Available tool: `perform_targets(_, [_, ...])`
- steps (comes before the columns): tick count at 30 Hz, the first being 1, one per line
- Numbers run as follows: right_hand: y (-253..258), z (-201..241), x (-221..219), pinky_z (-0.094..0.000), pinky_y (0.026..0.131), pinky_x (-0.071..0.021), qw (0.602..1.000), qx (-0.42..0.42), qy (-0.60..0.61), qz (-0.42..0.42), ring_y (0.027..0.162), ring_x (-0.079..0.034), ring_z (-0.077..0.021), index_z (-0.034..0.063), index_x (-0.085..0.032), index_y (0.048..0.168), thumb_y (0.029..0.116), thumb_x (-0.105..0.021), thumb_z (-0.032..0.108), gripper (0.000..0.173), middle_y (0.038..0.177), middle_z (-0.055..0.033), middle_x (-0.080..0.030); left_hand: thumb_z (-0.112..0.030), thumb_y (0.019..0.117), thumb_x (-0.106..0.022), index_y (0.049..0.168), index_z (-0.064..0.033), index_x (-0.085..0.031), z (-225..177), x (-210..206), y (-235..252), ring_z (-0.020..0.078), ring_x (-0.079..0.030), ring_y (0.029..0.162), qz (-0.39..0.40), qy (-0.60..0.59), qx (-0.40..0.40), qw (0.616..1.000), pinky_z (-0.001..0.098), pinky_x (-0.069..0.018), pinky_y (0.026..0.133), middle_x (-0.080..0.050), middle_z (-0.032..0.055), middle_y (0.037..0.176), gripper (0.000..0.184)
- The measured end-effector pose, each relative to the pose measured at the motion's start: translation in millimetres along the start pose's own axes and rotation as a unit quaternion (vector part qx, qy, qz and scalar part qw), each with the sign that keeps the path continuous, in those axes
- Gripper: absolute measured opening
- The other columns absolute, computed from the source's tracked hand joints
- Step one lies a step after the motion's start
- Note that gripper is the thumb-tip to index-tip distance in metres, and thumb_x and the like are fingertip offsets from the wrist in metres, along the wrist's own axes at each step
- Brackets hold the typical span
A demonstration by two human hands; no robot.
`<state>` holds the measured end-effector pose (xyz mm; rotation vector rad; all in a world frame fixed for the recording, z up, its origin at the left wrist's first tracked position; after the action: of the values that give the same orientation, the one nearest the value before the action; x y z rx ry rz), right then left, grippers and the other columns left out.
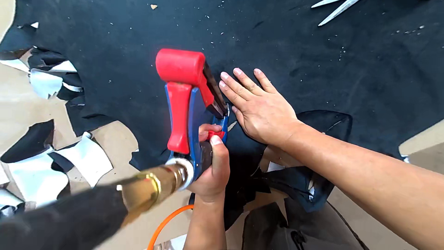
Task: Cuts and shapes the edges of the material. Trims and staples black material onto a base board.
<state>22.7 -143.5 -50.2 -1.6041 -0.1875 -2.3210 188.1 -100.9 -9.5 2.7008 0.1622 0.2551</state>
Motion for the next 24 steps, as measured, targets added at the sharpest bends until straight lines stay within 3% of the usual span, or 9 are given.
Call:
perform_targets(4, [1.3,-1.4,-0.3,-0.0539,0.129,-0.0080,1.000,0.001,-0.001,-0.010,0.160,-0.013,-0.0192,0.0197,-0.030,0.164,0.1098,-0.023,0.031,0.056,0.172,0.0061,-0.022,-0.007,0.0900,-0.069,0.107,-0.0012,-0.061,1.2,5.9,3.4,0.0323,-0.075,0.090,-0.011,-0.014,0.014,1.000,0.0516,-0.0650,0.083,-0.075,0.0125,0.095,0.020])
perform_targets(7, [-6.9,0.1,-4.0,-0.0527,0.129,-0.0119,0.998,0.009,0.017,-0.057,0.159,-0.020,-0.0191,0.0194,-0.038,0.161,0.1096,-0.026,0.032,0.054,0.169,0.0052,-0.030,-0.009,0.0902,-0.072,0.111,0.0010,-0.059,-5.4,32.1,-4.9,0.0372,-0.075,0.095,-0.032,0.043,0.029,0.998,0.0553,-0.0648,0.086,-0.075,0.0164,0.099,0.026])
perform_targets(9, [-20.2,-3.4,-1.0,-0.0572,0.128,-0.0108,0.997,-0.017,0.023,-0.071,0.158,-0.022,-0.0204,0.0232,-0.042,0.159,0.1094,-0.029,0.035,0.053,0.168,0.0059,-0.032,-0.009,0.0913,-0.070,0.108,0.0017,-0.060,-6.5,51.3,-8.2,0.0369,-0.075,0.094,-0.041,0.088,0.030,0.995,0.0552,-0.0645,0.086,-0.076,0.0165,0.097,0.022])
perform_targets(12, [-42.9,-16.6,4.3,-0.0685,0.124,-0.0058,0.996,-0.070,0.003,-0.060,0.159,-0.017,-0.0261,0.0305,-0.038,0.160,0.1071,-0.029,0.052,0.058,0.171,0.0059,-0.027,-0.010,0.0937,-0.066,0.107,0.0000,-0.061,-4.6,64.1,-6.0,0.0344,-0.076,0.094,-0.041,0.091,0.037,0.994,0.0532,-0.0640,0.087,-0.076,0.0148,0.097,0.018])
perform_targets(18, [-41.4,-16.1,2.0,-0.0704,0.123,-0.0007,0.994,-0.094,-0.009,-0.048,0.160,-0.012,-0.0296,0.0317,-0.035,0.162,0.1051,-0.026,0.054,0.062,0.172,0.0050,-0.022,-0.011,0.0926,-0.069,0.112,-0.0019,-0.062,0.9,34.9,11.0,0.0317,-0.075,0.096,0.065,0.009,0.031,0.997,0.0502,-0.0642,0.087,-0.076,0.0130,0.102,0.022])
perform_targets(21, [-41.7,-12.2,0.9,-0.0706,0.123,-0.0003,0.994,-0.097,-0.005,-0.043,0.160,-0.011,-0.0299,0.0316,-0.035,0.162,0.1061,-0.026,0.052,0.060,0.172,0.0042,-0.021,-0.010,0.0958,-0.064,0.116,-0.0004,-0.061,-1.5,23.4,15.6,0.0273,-0.075,0.099,0.135,0.045,-0.016,0.990,0.0468,-0.0640,0.089,-0.076,0.0105,0.106,0.022])
perform_targets(24, [-41.8,-11.7,1.8,-0.0713,0.122,-0.0001,0.995,-0.098,-0.009,-0.034,0.160,-0.010,-0.0313,0.0314,-0.034,0.162,0.1065,-0.026,0.049,0.059,0.173,0.0034,-0.020,-0.009,0.0956,-0.064,0.115,-0.0007,-0.061,-0.3,21.6,17.2,0.0292,-0.075,0.099,0.139,0.034,-0.025,0.989,0.0486,-0.0641,0.089,-0.076,0.0112,0.106,0.021])
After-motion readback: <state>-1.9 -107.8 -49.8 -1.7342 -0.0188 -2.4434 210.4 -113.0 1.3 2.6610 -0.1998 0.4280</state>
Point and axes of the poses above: each hand's wrist, its own y-axis towards the middle knuckle, its own x-axis out of the back of the hand, z = x × y, the point moved 2 cm from there along y, towards the middle knuckle
